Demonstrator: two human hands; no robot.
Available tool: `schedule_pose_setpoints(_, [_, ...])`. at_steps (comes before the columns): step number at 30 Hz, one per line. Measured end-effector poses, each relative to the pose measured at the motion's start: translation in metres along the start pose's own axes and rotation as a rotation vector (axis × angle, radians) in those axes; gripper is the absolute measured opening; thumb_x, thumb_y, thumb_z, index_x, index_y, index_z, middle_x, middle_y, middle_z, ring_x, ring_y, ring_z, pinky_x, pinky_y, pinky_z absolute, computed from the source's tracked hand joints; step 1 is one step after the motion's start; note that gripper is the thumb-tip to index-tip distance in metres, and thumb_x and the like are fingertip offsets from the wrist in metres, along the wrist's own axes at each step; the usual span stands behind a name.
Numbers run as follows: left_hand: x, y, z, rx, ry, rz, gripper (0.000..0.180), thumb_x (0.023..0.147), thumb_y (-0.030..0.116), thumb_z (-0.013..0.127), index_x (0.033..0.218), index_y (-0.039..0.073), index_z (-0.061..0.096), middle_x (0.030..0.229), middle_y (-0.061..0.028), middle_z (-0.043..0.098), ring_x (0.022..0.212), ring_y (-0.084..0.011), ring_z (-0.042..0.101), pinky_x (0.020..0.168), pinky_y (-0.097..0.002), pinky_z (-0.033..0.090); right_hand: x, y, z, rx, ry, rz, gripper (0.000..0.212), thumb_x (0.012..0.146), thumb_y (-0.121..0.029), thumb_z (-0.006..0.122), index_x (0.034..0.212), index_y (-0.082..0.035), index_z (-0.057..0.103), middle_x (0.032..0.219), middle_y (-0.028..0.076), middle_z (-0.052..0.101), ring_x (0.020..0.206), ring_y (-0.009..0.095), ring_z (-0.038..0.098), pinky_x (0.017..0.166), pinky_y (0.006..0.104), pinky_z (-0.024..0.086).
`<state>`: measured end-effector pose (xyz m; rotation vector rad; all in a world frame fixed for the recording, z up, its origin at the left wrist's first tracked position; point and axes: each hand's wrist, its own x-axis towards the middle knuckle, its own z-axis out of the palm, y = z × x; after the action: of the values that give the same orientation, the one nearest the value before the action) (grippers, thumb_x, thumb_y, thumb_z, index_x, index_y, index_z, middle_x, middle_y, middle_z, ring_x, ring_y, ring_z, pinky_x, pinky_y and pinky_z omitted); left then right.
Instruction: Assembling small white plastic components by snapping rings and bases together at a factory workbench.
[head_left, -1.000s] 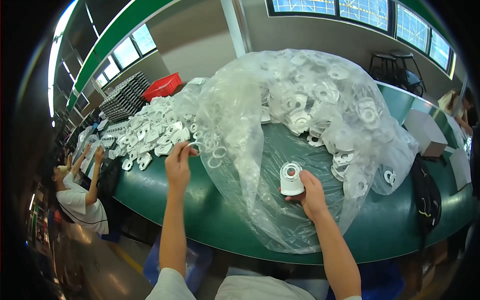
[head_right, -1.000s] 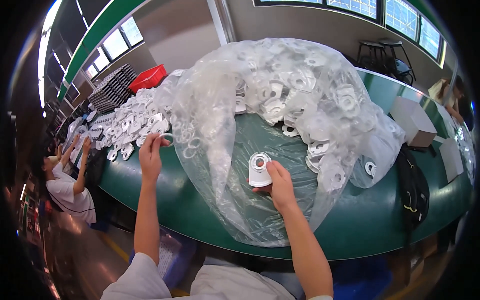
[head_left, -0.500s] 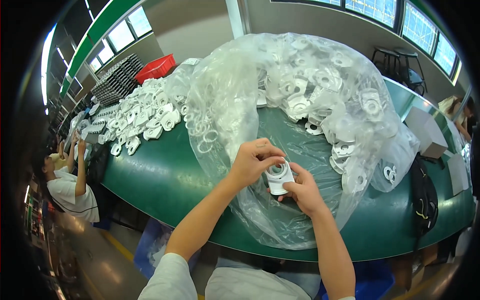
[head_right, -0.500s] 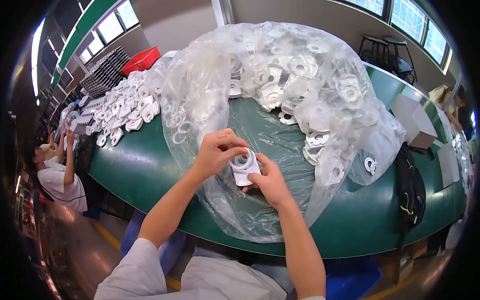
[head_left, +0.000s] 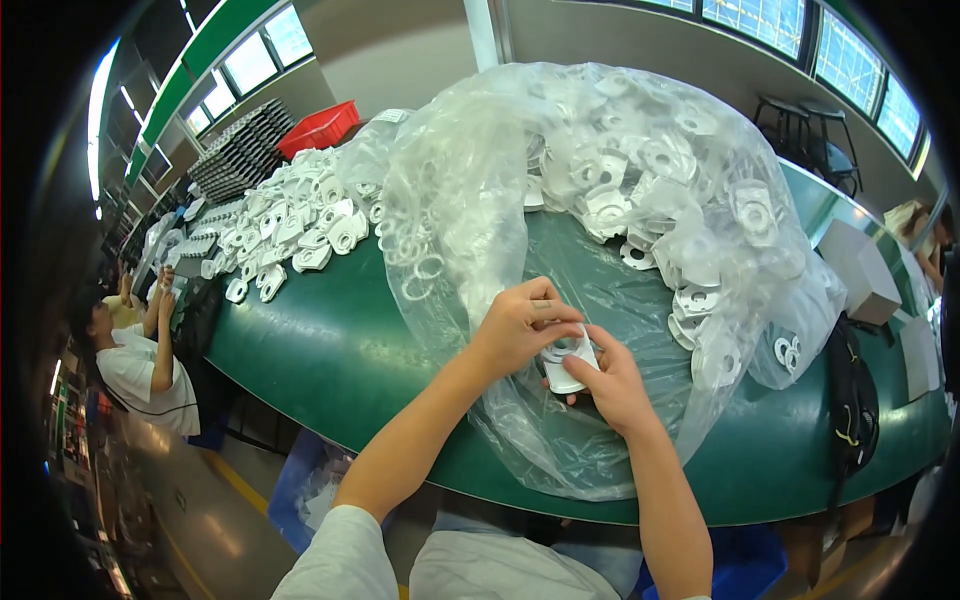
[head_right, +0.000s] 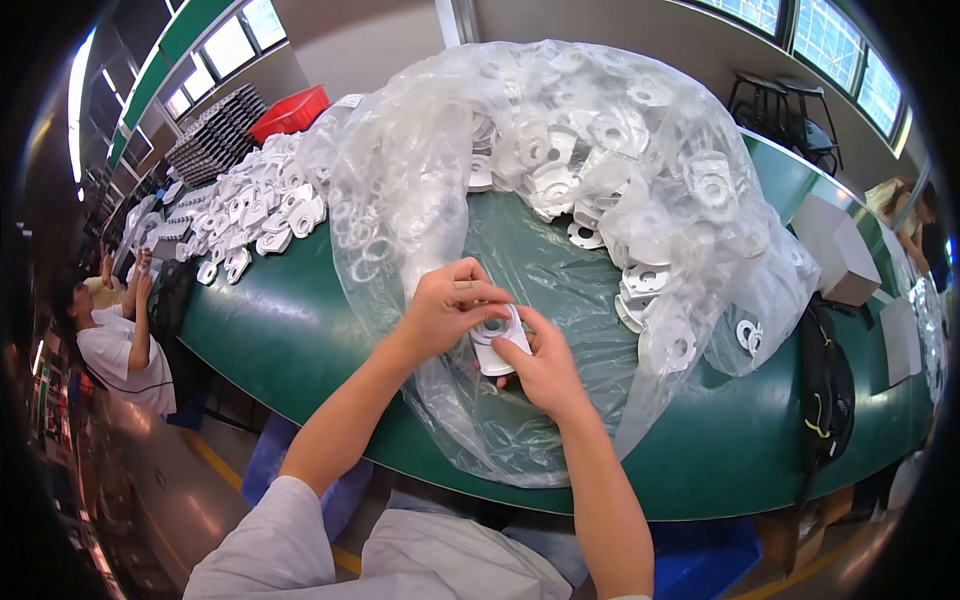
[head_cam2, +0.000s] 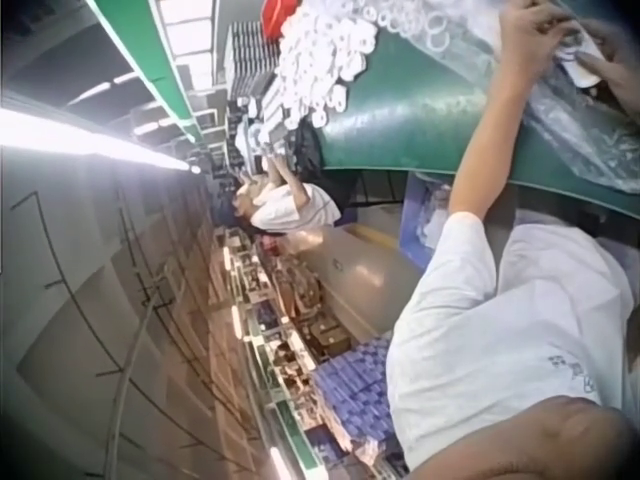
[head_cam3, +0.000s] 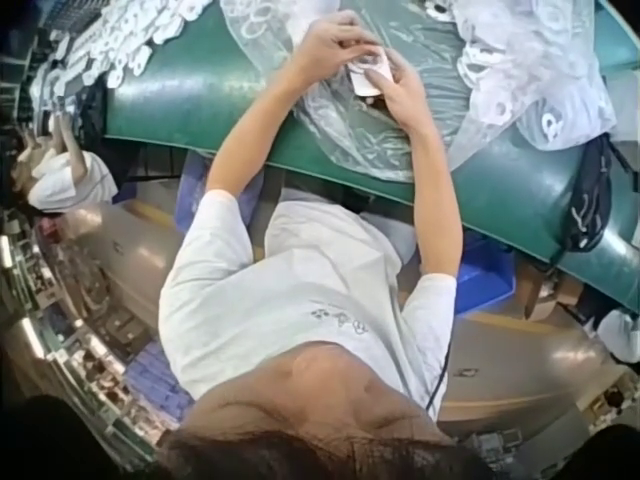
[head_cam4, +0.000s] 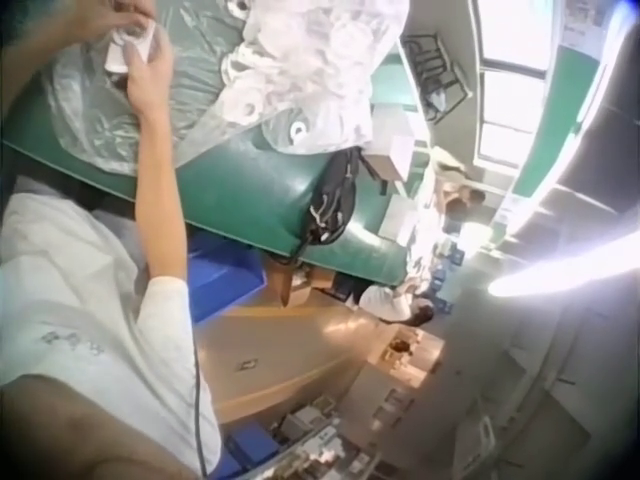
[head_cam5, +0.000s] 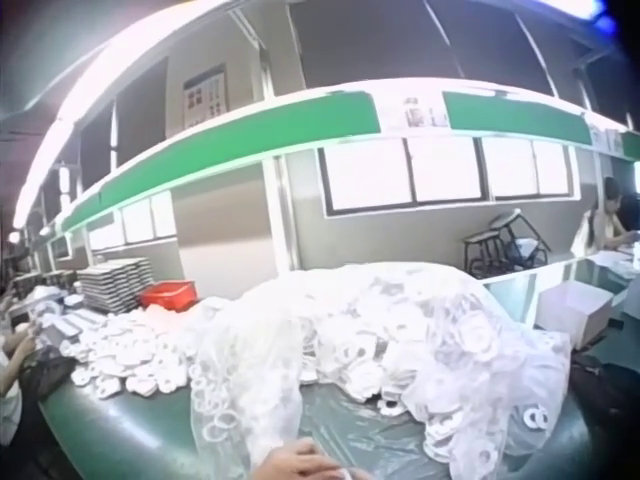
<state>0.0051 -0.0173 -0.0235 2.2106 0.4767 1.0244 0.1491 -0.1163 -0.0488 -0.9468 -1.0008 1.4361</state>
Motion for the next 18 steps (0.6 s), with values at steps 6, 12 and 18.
schedule_pose_setpoints(6, [0.000, -0.001, 0.002, -0.074, 0.132, -0.152, 0.018, 0.081, 0.005, 0.066, 0.098, 0.004, 0.068, 0.075, -0.0009, 0.054, 0.058, -0.0064, 0.047, 0.051, -0.0211, 0.036, -0.003, 0.001, -0.002, 0.021, 0.084, -0.063, 0.035, 0.088, -0.002, 0.051, 0.122, 0.003, 0.044, 0.097, 0.014, 0.064, 0.078, 0.021, 0.067, 0.051, 0.0231, 0.047])
schedule_pose_setpoints(12, [-0.004, 0.001, 0.004, -0.302, 0.024, -0.322, 0.016, 0.089, 0.010, 0.059, 0.099, -0.002, 0.065, 0.079, 0.0010, 0.059, 0.062, -0.0037, 0.047, 0.055, -0.0183, 0.039, -0.005, -0.008, 0.001, -0.033, 0.226, -0.072, 0.034, 0.087, 0.000, 0.052, 0.120, 0.002, 0.045, 0.096, 0.014, 0.065, 0.077, 0.022, 0.068, 0.049, 0.0217, 0.045])
schedule_pose_setpoints(18, [-0.005, 0.002, 0.005, -0.491, -0.037, -0.491, 0.017, 0.089, 0.011, 0.060, 0.100, -0.001, 0.065, 0.077, -0.0011, 0.063, 0.063, -0.0050, 0.054, 0.055, -0.0187, 0.042, -0.002, -0.001, -0.001, -0.063, 0.268, -0.151, 0.033, 0.087, 0.000, 0.052, 0.120, 0.001, 0.046, 0.096, 0.012, 0.065, 0.078, 0.020, 0.068, 0.048, 0.0207, 0.045])
